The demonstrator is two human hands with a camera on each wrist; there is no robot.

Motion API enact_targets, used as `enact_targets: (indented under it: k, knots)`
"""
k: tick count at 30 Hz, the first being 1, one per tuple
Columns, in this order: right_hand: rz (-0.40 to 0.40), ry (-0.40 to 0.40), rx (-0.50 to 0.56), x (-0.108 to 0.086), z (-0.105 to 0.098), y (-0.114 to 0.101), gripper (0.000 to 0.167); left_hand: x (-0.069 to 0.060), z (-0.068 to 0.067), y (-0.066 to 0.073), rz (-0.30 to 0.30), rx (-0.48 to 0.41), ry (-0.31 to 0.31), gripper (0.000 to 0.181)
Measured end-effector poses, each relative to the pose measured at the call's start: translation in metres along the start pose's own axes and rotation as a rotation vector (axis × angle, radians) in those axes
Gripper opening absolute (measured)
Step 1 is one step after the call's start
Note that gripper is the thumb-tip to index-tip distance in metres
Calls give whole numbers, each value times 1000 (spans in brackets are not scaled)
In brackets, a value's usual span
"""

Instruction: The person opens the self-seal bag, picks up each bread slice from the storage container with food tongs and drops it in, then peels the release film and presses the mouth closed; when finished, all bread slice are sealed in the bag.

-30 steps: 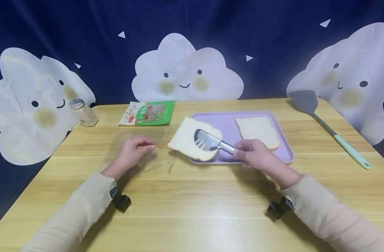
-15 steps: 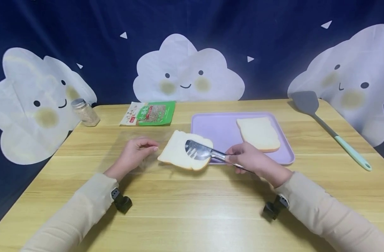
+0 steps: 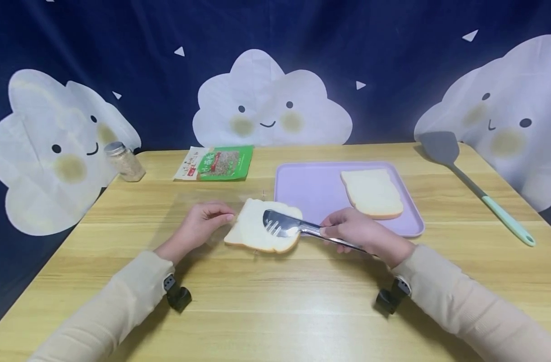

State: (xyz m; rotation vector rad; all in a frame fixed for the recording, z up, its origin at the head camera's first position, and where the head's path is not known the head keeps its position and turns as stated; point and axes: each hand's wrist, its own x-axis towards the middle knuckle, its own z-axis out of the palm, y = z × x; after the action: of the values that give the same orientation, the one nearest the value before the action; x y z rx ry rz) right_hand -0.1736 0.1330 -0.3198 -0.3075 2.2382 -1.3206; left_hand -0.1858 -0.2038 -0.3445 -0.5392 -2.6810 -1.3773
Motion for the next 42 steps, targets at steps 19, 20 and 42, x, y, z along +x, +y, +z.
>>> enact_targets:
  k: [19, 20, 42]
  knots:
    - [28, -10, 146, 16, 19, -5, 23, -4, 5, 8, 10, -17, 66, 11]
    - [20, 4, 119, 16, 21, -5, 22, -4, 6, 8, 10, -18, 71, 11]
    - [-25, 12, 59, 19, 31, -15, 17, -6, 7, 12, -94, -82, 228, 14]
